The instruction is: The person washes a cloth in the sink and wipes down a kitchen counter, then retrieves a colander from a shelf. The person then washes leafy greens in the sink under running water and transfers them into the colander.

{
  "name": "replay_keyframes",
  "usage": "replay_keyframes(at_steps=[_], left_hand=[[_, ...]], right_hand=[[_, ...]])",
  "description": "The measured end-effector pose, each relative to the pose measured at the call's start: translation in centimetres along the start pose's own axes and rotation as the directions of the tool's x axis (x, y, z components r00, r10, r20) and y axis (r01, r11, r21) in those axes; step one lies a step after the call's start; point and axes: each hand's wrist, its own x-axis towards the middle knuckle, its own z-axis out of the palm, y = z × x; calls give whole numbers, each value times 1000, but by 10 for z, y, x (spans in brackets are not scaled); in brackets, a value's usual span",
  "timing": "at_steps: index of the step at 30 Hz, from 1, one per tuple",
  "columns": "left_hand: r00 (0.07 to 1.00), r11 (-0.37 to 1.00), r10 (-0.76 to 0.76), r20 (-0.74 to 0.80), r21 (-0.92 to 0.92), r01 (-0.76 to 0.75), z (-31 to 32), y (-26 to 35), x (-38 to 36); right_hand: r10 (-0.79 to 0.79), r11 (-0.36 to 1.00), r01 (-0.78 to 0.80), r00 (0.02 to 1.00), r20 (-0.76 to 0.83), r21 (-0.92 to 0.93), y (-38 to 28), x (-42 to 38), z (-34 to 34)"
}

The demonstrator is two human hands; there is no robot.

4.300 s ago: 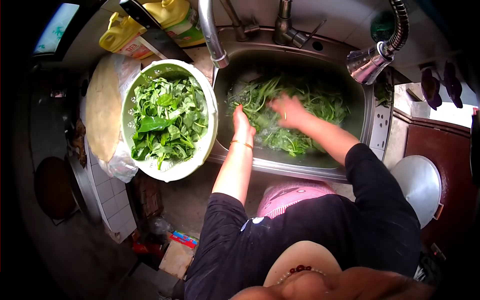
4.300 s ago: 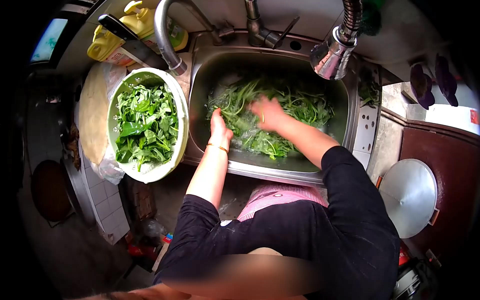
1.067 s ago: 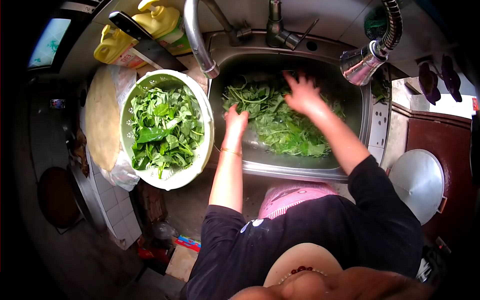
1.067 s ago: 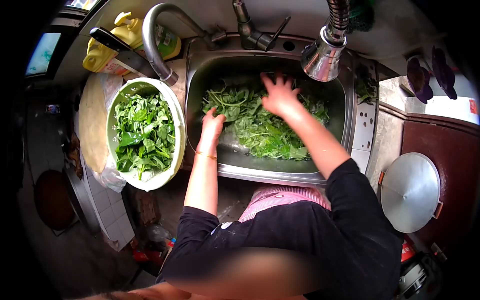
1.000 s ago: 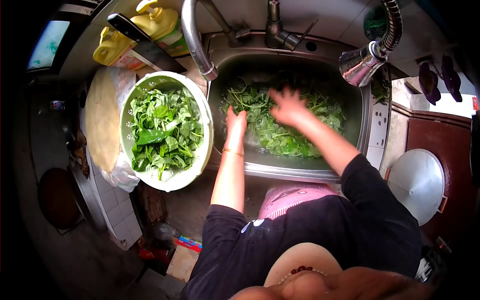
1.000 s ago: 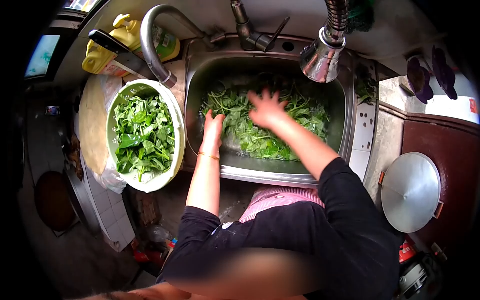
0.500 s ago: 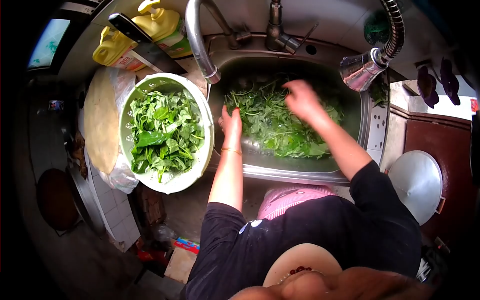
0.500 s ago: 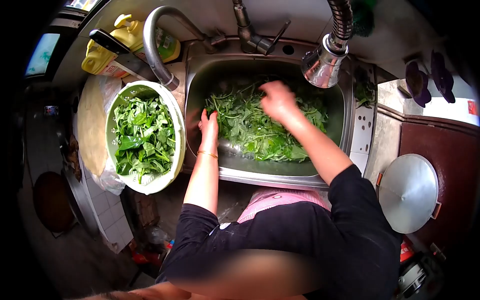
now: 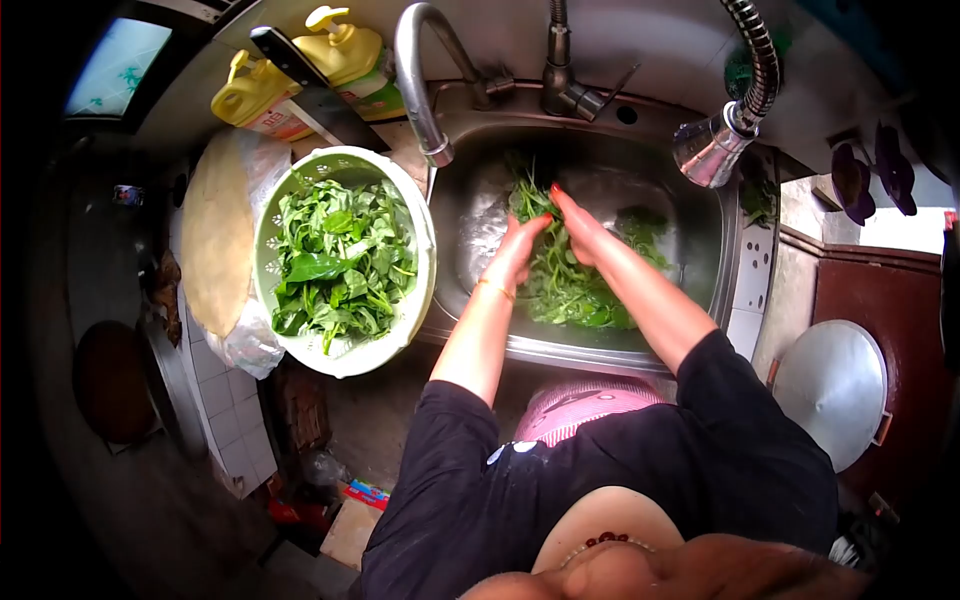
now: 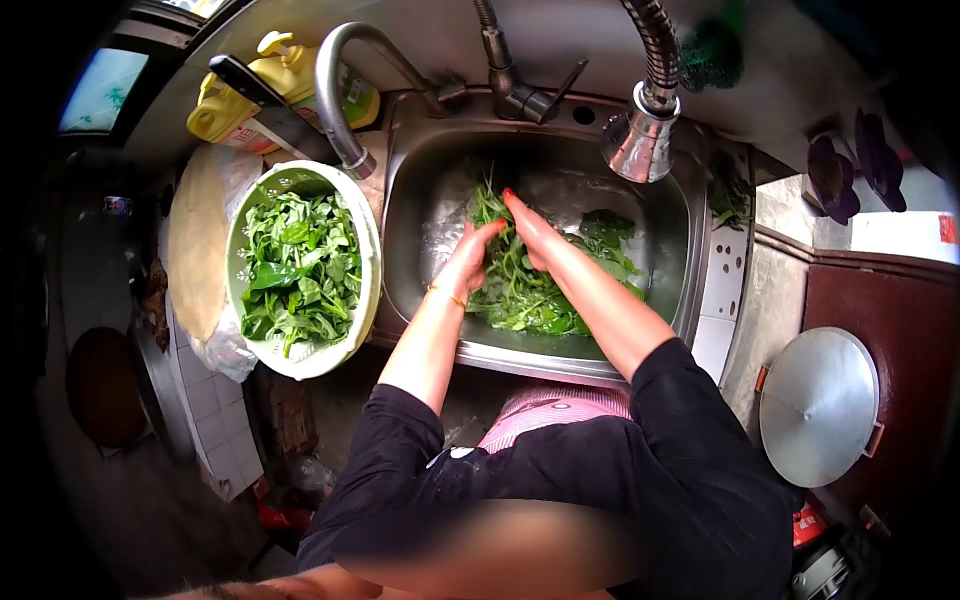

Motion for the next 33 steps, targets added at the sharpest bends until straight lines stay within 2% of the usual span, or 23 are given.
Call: replay_keyframes(at_steps=[1, 2, 3, 5, 6, 7, 8, 10, 12, 14, 15, 17, 18, 19, 21, 23, 25, 27, 29, 31, 33], left_hand=[[996, 995, 86, -7, 49, -86, 7, 5, -13], [988, 987, 151, 11, 46, -152, 7, 3, -19], [975, 975, 219, 28, 44, -220, 8, 2, -24], [937, 924, 349, 26, 155, -349, 13, 8, -37], [912, 905, 410, 3, 121, -407, 16, 6, -41], [883, 881, 469, -24, 88, -465, 18, 9, -46], [883, 877, 468, 36, 102, -469, 19, 17, -53], [823, 819, 566, -40, 140, -556, 34, 31, -73], [783, 784, 618, -76, 134, -606, 46, 45, -92], [735, 728, 676, -54, 203, -655, 54, 59, -111], [719, 707, 693, -52, 243, -664, 59, 65, -121], [720, 715, 692, -60, 198, -671, 70, 79, -140], [719, 713, 694, -42, 177, -678, 72, 82, -145], [718, 712, 696, -26, 156, -685, 73, 85, -149], [698, 691, 715, 21, 125, -712, 76, 92, -159], [690, 678, 723, 27, 160, -717, 76, 96, -167], [696, 682, 717, 42, 163, -713, 78, 102, -176], [695, 685, 718, 37, 142, -715, 83, 109, -189], [680, 668, 727, 90, 133, -732, 81, 115, -194], [686, 677, 718, 116, 110, -728, 81, 122, -200], [703, 707, 698, 132, 22, -707, 80, 124, -202]], right_hand=[[-17, 1000, 17, 1000, 21, -5, -6, -19, 10], [-61, 997, 60, 998, -23, -54, -16, -43, 23], [-101, 994, 95, 987, 126, 50, -28, -69, 33], [-199, 980, 188, 945, 260, 67, -22, -69, 26], [-306, 942, 330, 919, 248, -60, -31, -89, 36], [-355, 921, 387, 879, 319, -41, -33, -96, 37], [-403, 887, 454, 853, 330, -90, -37, -105, 41], [-497, 800, 580, 784, 371, -153, -55, -140, 54], [-566, 703, 678, 716, 409, -216, -68, -162, 60], [-619, 596, 751, 655, 434, -284, -72, -173, 58], [-640, 497, 781, 624, 449, -377, -78, -184, 60], [-677, 269, 800, 553, 485, -536, -95, -211, 65], [-732, 196, 784, 516, 444, -589, -95, -212, 59], [-725, 244, 787, 537, 432, -567, -103, -216, 53], [-658, 521, 760, 648, 384, -389, -112, -226, 42], [-668, 655, 724, 688, 282, -217, -114, -233, 36], [-654, 711, 683, 729, 201, -167, -114, -230, 21], [-614, 718, 655, 755, 229, -235, -105, -218, 1], [-605, 692, 633, 771, 200, -347, -94, -210, -11], [-591, 697, 606, 788, 171, -384, -83, -202, -21], [-506, 802, 514, 855, 111, -303, -73, -191, -32]])
